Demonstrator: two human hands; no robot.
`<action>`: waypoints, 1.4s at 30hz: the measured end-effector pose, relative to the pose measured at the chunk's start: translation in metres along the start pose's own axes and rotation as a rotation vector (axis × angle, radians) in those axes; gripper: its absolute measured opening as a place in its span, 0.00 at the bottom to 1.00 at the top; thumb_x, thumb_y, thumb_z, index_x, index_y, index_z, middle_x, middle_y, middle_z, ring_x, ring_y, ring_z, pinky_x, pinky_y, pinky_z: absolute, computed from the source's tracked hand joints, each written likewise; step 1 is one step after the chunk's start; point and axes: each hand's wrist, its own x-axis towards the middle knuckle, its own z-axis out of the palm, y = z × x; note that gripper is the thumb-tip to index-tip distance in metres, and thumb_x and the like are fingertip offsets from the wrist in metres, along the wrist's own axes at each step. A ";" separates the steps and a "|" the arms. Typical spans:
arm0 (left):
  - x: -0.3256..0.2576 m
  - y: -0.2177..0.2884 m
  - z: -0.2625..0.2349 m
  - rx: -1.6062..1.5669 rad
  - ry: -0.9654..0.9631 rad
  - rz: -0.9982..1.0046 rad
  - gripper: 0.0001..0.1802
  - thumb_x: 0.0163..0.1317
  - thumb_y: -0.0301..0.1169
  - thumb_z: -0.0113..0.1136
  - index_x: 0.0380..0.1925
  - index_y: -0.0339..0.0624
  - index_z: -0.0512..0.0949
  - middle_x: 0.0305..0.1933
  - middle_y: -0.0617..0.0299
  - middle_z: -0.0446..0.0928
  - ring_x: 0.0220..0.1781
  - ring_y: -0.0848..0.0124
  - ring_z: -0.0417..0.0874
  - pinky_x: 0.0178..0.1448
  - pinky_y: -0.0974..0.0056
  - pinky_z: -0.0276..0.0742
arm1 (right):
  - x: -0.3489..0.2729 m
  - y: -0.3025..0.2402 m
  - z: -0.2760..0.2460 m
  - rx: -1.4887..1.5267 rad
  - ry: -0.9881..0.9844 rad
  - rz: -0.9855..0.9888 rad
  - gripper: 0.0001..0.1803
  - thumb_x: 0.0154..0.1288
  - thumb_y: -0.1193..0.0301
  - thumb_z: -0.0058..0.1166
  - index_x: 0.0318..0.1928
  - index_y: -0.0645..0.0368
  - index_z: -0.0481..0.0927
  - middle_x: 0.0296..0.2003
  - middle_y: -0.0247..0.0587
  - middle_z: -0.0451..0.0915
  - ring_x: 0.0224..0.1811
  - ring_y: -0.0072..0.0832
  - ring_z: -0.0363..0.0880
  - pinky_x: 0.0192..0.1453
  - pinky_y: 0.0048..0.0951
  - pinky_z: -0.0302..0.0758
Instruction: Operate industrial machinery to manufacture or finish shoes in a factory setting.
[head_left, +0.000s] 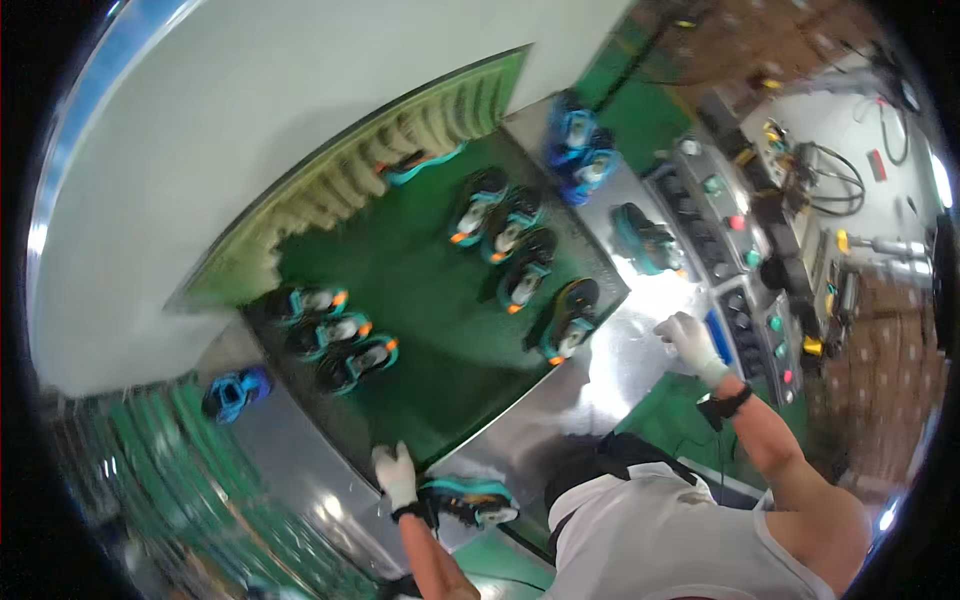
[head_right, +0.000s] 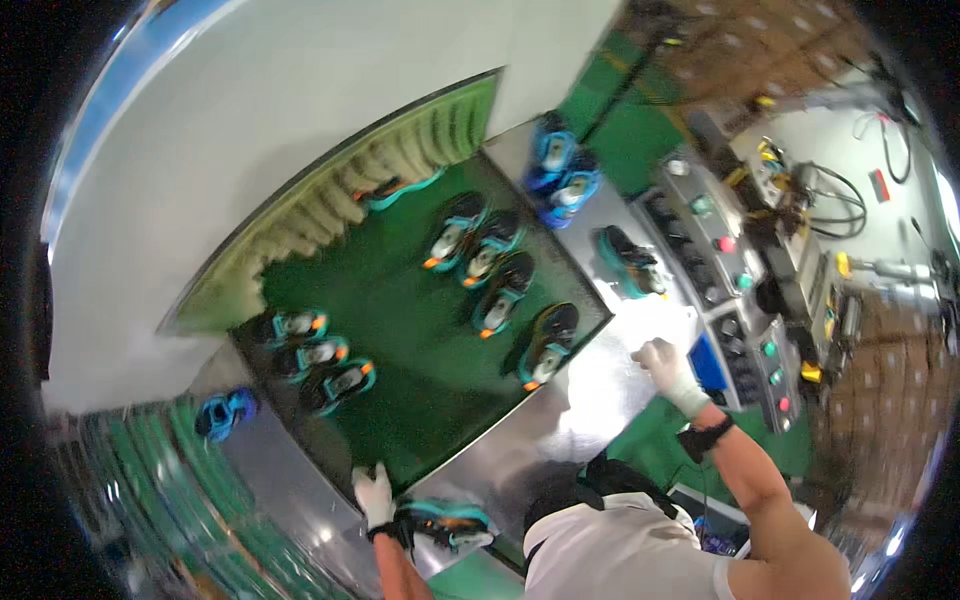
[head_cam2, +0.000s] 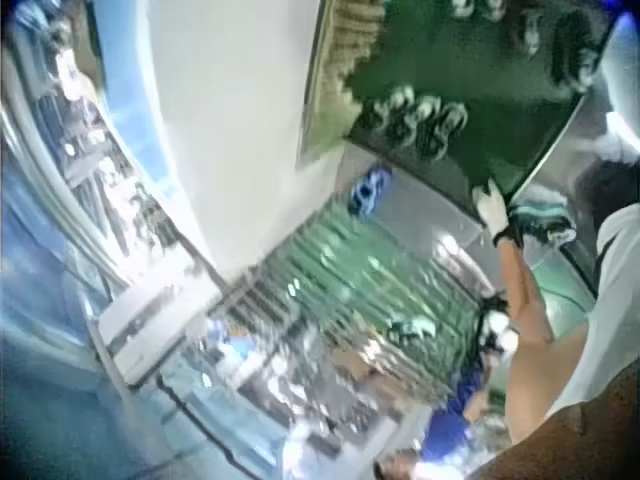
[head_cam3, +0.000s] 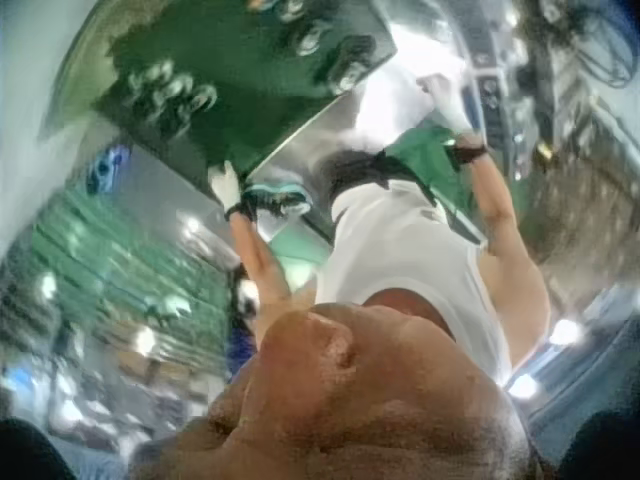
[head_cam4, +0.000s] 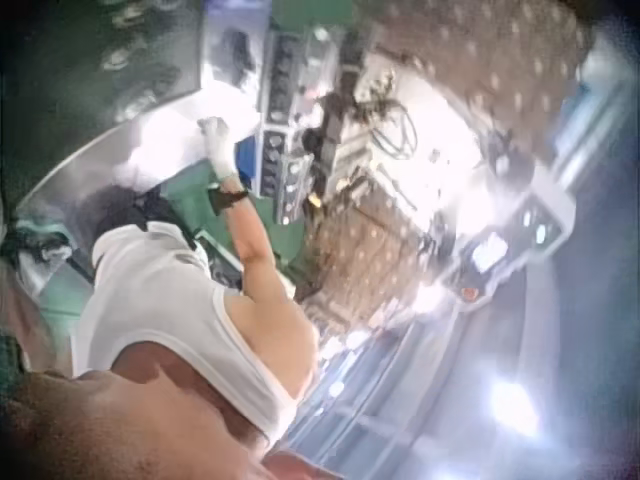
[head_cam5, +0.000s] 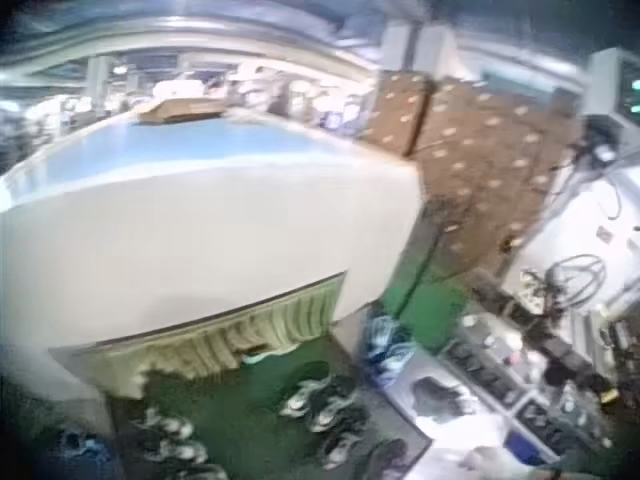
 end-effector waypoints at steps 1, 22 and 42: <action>0.008 0.027 -0.006 -0.152 0.022 0.102 0.21 0.67 0.38 0.63 0.45 0.27 0.78 0.48 0.37 0.81 0.51 0.42 0.82 0.57 0.48 0.76 | -0.005 0.013 -0.005 -0.676 0.169 -0.514 0.11 0.66 0.73 0.50 0.48 0.56 0.79 0.38 0.46 0.82 0.41 0.38 0.82 0.51 0.40 0.79; 0.185 0.033 -0.152 0.022 0.359 0.243 0.25 0.66 0.45 0.70 0.46 0.31 0.81 0.39 0.42 0.83 0.40 0.48 0.83 0.51 0.55 0.78 | -0.128 0.201 0.024 0.041 -0.056 0.617 0.15 0.76 0.63 0.49 0.45 0.64 0.79 0.36 0.42 0.85 0.32 0.30 0.85 0.35 0.34 0.83; -0.227 0.235 -0.111 -0.724 0.025 0.567 0.21 0.62 0.30 0.70 0.54 0.37 0.78 0.44 0.52 0.82 0.45 0.60 0.85 0.50 0.59 0.80 | -0.104 -0.208 0.131 1.130 -1.117 0.309 0.29 0.79 0.49 0.49 0.66 0.58 0.74 0.58 0.43 0.82 0.58 0.32 0.83 0.63 0.36 0.80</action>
